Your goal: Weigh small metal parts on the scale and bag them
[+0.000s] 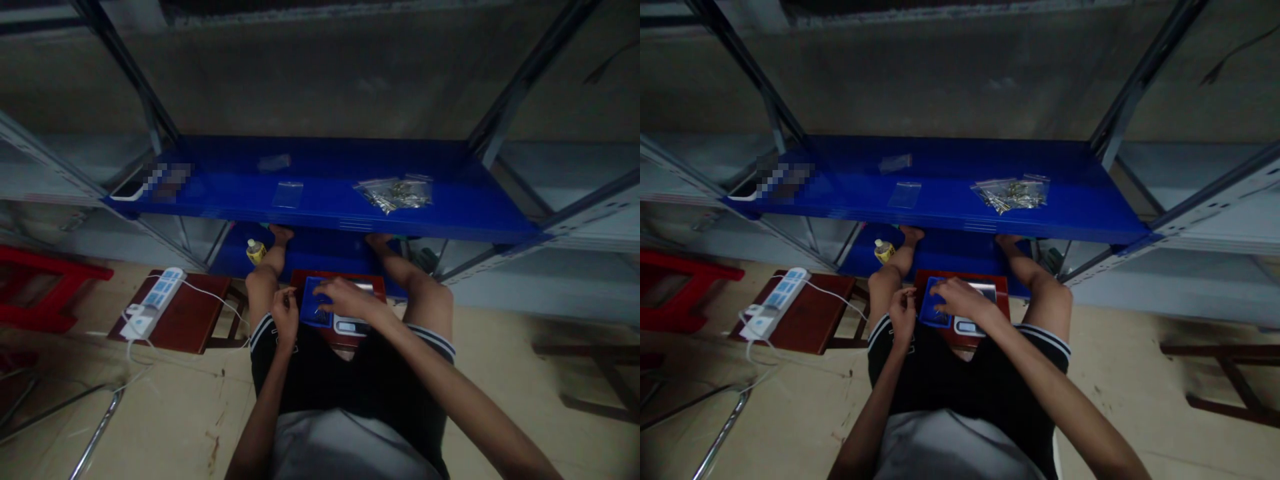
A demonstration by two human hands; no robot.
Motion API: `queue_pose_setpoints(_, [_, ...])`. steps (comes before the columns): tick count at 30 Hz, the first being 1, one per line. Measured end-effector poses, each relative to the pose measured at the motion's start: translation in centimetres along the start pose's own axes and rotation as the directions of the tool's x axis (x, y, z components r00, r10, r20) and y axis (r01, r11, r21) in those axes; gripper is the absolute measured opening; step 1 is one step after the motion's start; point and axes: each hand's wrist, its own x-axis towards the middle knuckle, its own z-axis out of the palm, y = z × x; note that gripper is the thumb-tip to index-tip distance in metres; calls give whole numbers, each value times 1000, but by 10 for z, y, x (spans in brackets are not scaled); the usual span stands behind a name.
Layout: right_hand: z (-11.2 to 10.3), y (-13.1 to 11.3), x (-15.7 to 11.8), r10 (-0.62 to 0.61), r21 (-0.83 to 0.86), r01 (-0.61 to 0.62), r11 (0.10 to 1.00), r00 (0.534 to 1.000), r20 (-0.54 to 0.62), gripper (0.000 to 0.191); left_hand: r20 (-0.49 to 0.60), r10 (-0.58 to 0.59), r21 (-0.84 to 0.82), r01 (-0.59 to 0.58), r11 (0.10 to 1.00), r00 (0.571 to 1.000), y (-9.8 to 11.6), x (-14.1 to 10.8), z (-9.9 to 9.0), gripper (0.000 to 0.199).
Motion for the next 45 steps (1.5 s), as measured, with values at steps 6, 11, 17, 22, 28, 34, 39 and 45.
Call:
queue_pose_setpoints(6, [65, 20, -11, 89, -387, 356, 851, 627, 774, 48, 224, -30, 380, -59, 923, 974, 9, -4, 8, 19])
queue_pose_setpoints(11, [91, 27, -8, 141, -424, 350, 835, 609, 780, 72, 297, -93, 439, -49, 897, 950, 16, -6, 8, 17])
queue_pose_setpoints(17, [92, 34, -22, 108, -414, 351, 840, 640, 761, 77, 289, -101, 443, -39, 895, 952, 18, -6, 6, 14])
queue_pose_setpoints(22, [86, 40, -28, 80, -376, 313, 872, 667, 741, 53, 300, -87, 464, -65, 884, 950, 16, -6, 6, 15])
queue_pose_setpoints(28, [100, 30, -36, 153, -423, 211, 881, 719, 678, 28, 305, -120, 491, -48, 870, 945, 17, -5, 5, 12])
queue_pose_setpoints(34, [110, 21, -33, 206, -435, 137, 890, 730, 652, 31, 301, -128, 448, -22, 894, 945, 16, -4, 4, 13])
queue_pose_setpoints(39, [117, 18, -29, 254, -429, 52, 902, 740, 623, 26, 297, -82, 390, -43, 920, 951, 14, -5, 3, 18])
queue_pose_setpoints(45, [109, 21, -31, 336, -409, -129, 903, 806, 487, 21, 118, -20, 225, -7, 974, 993, 15, -3, 1, 30])
